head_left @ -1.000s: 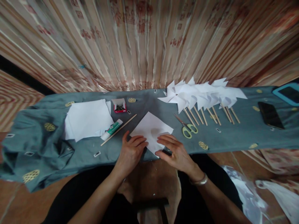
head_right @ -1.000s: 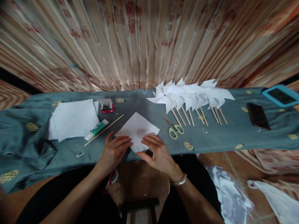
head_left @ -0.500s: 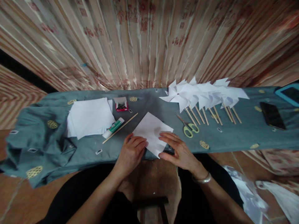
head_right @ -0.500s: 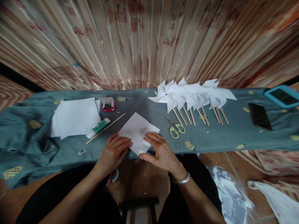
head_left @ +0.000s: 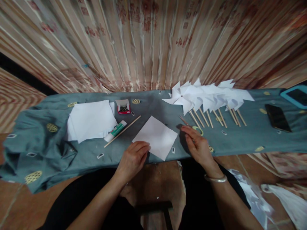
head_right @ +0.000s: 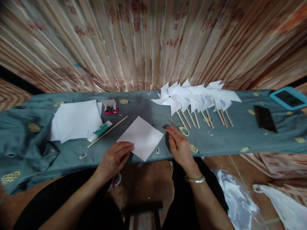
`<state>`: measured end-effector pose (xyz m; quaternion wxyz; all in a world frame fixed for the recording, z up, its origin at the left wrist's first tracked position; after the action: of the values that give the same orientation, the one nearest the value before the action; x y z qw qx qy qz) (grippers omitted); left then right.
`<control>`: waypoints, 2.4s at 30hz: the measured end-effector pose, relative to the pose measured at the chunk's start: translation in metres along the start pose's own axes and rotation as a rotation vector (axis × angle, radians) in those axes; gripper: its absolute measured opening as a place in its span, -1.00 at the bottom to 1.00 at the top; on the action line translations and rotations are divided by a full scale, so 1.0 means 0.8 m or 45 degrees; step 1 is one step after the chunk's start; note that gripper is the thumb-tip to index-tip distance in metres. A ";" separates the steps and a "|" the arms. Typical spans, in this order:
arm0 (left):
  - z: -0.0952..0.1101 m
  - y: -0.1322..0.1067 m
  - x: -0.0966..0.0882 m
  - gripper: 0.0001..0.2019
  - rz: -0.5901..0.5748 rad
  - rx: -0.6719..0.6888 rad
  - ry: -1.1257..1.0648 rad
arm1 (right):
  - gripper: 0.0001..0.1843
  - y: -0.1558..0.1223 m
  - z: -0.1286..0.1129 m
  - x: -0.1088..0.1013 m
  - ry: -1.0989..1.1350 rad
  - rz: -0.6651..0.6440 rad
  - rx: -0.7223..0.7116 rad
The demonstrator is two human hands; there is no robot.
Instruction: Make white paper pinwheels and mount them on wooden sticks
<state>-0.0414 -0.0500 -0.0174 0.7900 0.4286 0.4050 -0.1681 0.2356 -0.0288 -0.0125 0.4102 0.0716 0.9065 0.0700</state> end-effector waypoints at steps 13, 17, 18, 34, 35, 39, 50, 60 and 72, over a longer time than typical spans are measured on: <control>0.003 0.003 0.005 -0.87 -0.049 0.006 -0.042 | -0.65 0.004 0.039 -0.020 -0.567 0.161 0.128; -0.004 0.007 -0.001 -0.71 -0.006 -0.061 -0.039 | -0.66 0.004 0.037 -0.021 -0.634 0.158 0.149; -0.008 0.007 -0.002 -0.66 0.014 -0.107 -0.008 | -0.66 0.003 0.037 -0.021 -0.644 0.155 0.152; -0.045 0.033 0.016 -0.23 0.074 -0.715 -0.313 | -0.67 -0.001 0.030 -0.017 -0.611 0.148 0.103; -0.044 0.035 0.014 -0.24 0.070 -0.749 -0.358 | -0.68 -0.002 0.028 -0.016 -0.606 0.155 0.089; -0.038 0.039 0.009 -0.42 0.069 -0.853 -0.509 | -0.68 -0.003 0.019 -0.012 -0.620 0.186 0.064; -0.036 0.027 0.002 -0.76 0.451 -1.152 -0.971 | -0.67 0.003 0.013 0.000 -0.590 0.129 0.053; -0.027 0.032 -0.008 -0.64 0.720 -1.481 -1.282 | -0.70 0.006 0.012 -0.006 0.127 0.019 0.456; -0.027 0.029 -0.007 -0.59 0.845 -1.500 -1.383 | -0.47 0.003 -0.019 0.003 1.003 -0.323 0.700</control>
<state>-0.0414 -0.0196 -0.0069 0.9755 -0.0941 -0.1533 0.1270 0.2230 -0.0271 -0.0042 0.0076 0.0341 0.9791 -0.2004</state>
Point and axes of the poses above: each hand's wrist, its own y-axis towards the middle knuckle, its own x-axis out of the palm, z = x × y, the point moved 1 cm from there along y, towards the middle knuckle, and after that the axes turned 14 degrees about x, right-handed, at the moved point
